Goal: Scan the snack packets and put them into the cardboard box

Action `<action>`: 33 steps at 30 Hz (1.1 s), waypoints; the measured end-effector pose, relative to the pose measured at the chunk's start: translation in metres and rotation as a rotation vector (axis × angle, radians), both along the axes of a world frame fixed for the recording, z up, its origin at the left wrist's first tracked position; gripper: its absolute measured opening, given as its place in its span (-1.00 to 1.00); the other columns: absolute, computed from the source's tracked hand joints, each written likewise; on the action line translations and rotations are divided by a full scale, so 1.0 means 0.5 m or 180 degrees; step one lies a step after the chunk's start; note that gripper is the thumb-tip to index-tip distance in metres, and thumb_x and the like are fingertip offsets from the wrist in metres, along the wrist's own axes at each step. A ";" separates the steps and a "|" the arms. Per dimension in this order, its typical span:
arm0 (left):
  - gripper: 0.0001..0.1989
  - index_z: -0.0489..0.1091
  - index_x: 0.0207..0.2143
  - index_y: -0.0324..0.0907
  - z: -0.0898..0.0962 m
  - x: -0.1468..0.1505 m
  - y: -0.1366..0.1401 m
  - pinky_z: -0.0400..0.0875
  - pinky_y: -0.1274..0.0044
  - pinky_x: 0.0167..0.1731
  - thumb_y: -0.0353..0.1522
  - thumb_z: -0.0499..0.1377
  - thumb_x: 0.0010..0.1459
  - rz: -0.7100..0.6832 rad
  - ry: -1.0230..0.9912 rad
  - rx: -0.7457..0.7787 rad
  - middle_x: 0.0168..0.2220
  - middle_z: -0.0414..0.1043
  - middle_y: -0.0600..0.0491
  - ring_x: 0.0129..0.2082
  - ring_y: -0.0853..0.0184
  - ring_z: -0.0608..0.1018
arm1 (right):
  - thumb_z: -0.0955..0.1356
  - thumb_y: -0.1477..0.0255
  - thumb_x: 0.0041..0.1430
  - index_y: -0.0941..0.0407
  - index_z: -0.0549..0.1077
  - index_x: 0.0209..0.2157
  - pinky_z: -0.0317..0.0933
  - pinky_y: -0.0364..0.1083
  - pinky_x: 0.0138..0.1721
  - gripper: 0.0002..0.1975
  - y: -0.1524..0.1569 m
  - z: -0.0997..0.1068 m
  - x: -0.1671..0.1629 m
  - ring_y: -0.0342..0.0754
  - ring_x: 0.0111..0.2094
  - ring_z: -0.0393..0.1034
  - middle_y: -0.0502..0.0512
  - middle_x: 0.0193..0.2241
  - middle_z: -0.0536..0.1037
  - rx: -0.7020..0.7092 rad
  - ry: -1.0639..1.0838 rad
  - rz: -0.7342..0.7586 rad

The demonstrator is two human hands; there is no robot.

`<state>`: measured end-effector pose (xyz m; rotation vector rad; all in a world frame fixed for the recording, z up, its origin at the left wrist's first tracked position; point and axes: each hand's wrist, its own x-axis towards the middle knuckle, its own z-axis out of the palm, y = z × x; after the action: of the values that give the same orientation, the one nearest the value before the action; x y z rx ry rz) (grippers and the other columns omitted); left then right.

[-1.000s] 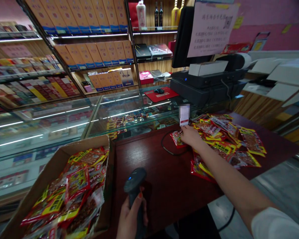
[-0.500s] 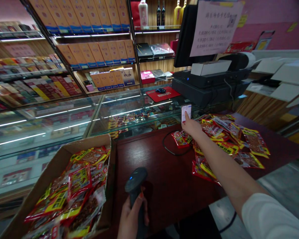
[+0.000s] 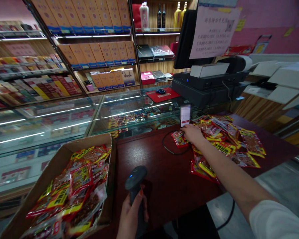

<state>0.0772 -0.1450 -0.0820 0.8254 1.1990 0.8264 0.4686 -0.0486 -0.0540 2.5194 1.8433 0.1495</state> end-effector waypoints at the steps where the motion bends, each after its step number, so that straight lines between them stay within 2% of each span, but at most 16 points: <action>1: -0.33 0.42 -0.17 -0.21 -0.003 -0.001 0.000 0.25 0.61 -0.78 0.08 0.39 -0.18 0.0013 0.0002 0.0002 -0.62 0.41 0.18 -0.78 0.44 0.38 | 0.24 0.52 0.24 0.10 0.51 0.09 0.15 0.10 0.06 -0.58 -0.002 0.003 -0.002 0.16 0.06 0.40 0.30 0.02 0.56 0.0011 0.0025 0.0029; 3: -0.31 0.42 -0.18 -0.21 -0.010 -0.003 0.001 0.22 0.61 -0.81 0.11 0.38 -0.20 0.0025 0.0011 0.0001 -0.64 0.39 0.19 -0.81 0.44 0.36 | 0.23 0.49 0.26 0.13 0.49 0.09 0.12 0.11 0.10 -0.59 -0.008 0.010 -0.010 0.14 0.03 0.44 0.30 -0.01 0.59 0.0176 0.0107 0.0079; 6: -0.32 0.41 -0.17 -0.20 -0.014 -0.003 0.002 0.21 0.61 -0.82 0.11 0.37 -0.17 -0.0016 -0.0018 0.0025 -0.64 0.38 0.20 -0.82 0.44 0.35 | 0.23 0.44 0.29 0.12 0.43 0.14 0.15 0.08 0.12 -0.58 -0.023 0.019 -0.039 0.12 0.00 0.47 0.27 0.00 0.59 0.0831 0.0720 0.0101; 8: -0.35 0.42 -0.16 -0.21 -0.010 -0.002 0.002 0.24 0.62 -0.80 0.09 0.36 -0.13 -0.0096 -0.0031 0.0042 -0.62 0.39 0.19 -0.80 0.45 0.36 | 0.24 0.39 0.28 0.09 0.40 0.16 0.25 0.02 0.03 -0.57 -0.033 0.020 -0.075 0.09 -0.05 0.50 0.22 -0.02 0.61 0.1323 0.1783 -0.0035; 10: -0.37 0.44 -0.17 -0.21 -0.007 -0.001 0.001 0.25 0.61 -0.79 0.08 0.36 -0.11 -0.0154 -0.0011 0.0048 -0.62 0.39 0.19 -0.79 0.45 0.37 | 0.28 0.33 0.23 0.07 0.41 0.10 0.34 -0.02 -0.09 -0.59 -0.041 0.014 -0.121 0.05 -0.14 0.54 0.16 -0.09 0.64 0.1633 0.3329 -0.0216; 13: -0.36 0.45 -0.18 -0.21 -0.015 -0.002 0.001 0.23 0.60 -0.81 0.09 0.35 -0.13 -0.0133 0.0065 0.0033 -0.64 0.38 0.19 -0.81 0.45 0.35 | 0.41 0.26 0.07 0.05 0.48 -0.10 0.38 -0.03 -0.14 -0.66 -0.049 -0.005 -0.189 0.01 -0.17 0.55 0.10 -0.12 0.65 0.1635 0.5452 -0.0254; 15: -0.34 0.45 -0.16 -0.21 -0.024 -0.004 0.000 0.22 0.60 -0.82 0.11 0.34 -0.13 -0.0104 0.0105 0.0028 -0.64 0.38 0.19 -0.82 0.44 0.34 | 0.50 0.28 -0.06 0.01 0.50 -0.19 0.37 -0.03 -0.09 -0.66 -0.052 -0.021 -0.221 0.00 -0.10 0.53 0.07 -0.06 0.63 0.1681 0.6166 -0.0169; 19: -0.30 0.43 -0.12 -0.22 -0.030 -0.004 -0.004 0.20 0.61 -0.83 0.13 0.33 -0.12 -0.0113 0.0157 0.0033 -0.64 0.38 0.19 -0.82 0.43 0.35 | 0.58 0.31 -0.24 -0.01 0.48 -0.35 0.32 0.01 0.04 -0.64 -0.048 -0.052 -0.243 0.03 0.05 0.48 0.03 0.05 0.58 0.2151 0.6542 0.0094; 21: -0.30 0.43 -0.11 -0.23 -0.026 0.000 -0.006 0.19 0.62 -0.83 0.12 0.33 -0.12 -0.0120 0.0185 0.0030 -0.64 0.37 0.20 -0.82 0.44 0.34 | 0.57 0.27 -0.22 0.01 0.50 -0.38 0.35 0.04 0.00 -0.67 -0.043 -0.065 -0.239 0.06 -0.01 0.53 0.05 -0.02 0.62 0.2052 0.6654 0.0085; 24: -0.33 0.44 -0.12 -0.23 -0.015 0.009 -0.006 0.19 0.62 -0.82 0.10 0.33 -0.10 -0.0176 0.0216 0.0053 -0.64 0.36 0.20 -0.82 0.45 0.34 | 0.53 0.31 -0.15 0.03 0.58 -0.27 0.40 0.04 -0.12 -0.69 -0.036 -0.074 -0.228 0.06 -0.19 0.59 0.07 -0.21 0.68 0.1597 0.6590 -0.0055; 26: -0.35 0.43 -0.13 -0.22 -0.006 0.013 -0.006 0.20 0.62 -0.81 0.09 0.33 -0.09 -0.0262 0.0251 0.0133 -0.64 0.35 0.21 -0.81 0.45 0.34 | 0.49 0.43 -0.17 0.05 0.61 -0.17 0.39 0.05 -0.08 -0.59 -0.034 -0.074 -0.222 0.04 -0.21 0.58 0.06 -0.25 0.68 0.1366 0.6412 0.0000; 28: -0.39 0.43 -0.15 -0.22 0.008 0.016 -0.005 0.22 0.62 -0.79 0.07 0.33 -0.06 -0.0388 0.0321 0.0275 -0.64 0.36 0.20 -0.80 0.44 0.35 | 0.44 0.48 -0.18 0.08 0.61 -0.11 0.35 0.06 0.01 -0.53 -0.034 -0.072 -0.219 0.03 -0.16 0.56 0.07 -0.22 0.68 0.1207 0.6394 0.0187; 30: -0.48 0.44 -0.24 -0.22 0.029 0.019 -0.002 0.23 0.63 -0.76 0.04 0.32 -0.02 -0.0489 0.0446 0.0437 -0.64 0.36 0.19 -0.78 0.44 0.37 | 0.42 0.47 -0.14 0.10 0.60 -0.10 0.34 0.04 0.03 -0.54 -0.036 -0.069 -0.221 0.03 -0.12 0.55 0.09 -0.17 0.67 0.1182 0.6465 0.0307; 33: -0.55 0.40 -0.41 -0.20 0.067 0.027 0.003 0.24 0.63 -0.72 0.01 0.31 0.00 -0.0653 0.0635 0.0554 -0.67 0.35 0.17 -0.75 0.44 0.39 | 0.48 0.41 -0.09 0.06 0.55 -0.11 0.40 -0.01 -0.11 -0.59 -0.038 -0.067 -0.230 0.00 -0.21 0.57 0.04 -0.22 0.66 0.1546 0.6454 0.0140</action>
<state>0.0910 -0.1436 -0.0483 1.1754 1.2031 0.6982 0.3534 -0.0676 -0.0874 2.6410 1.8668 -3.2260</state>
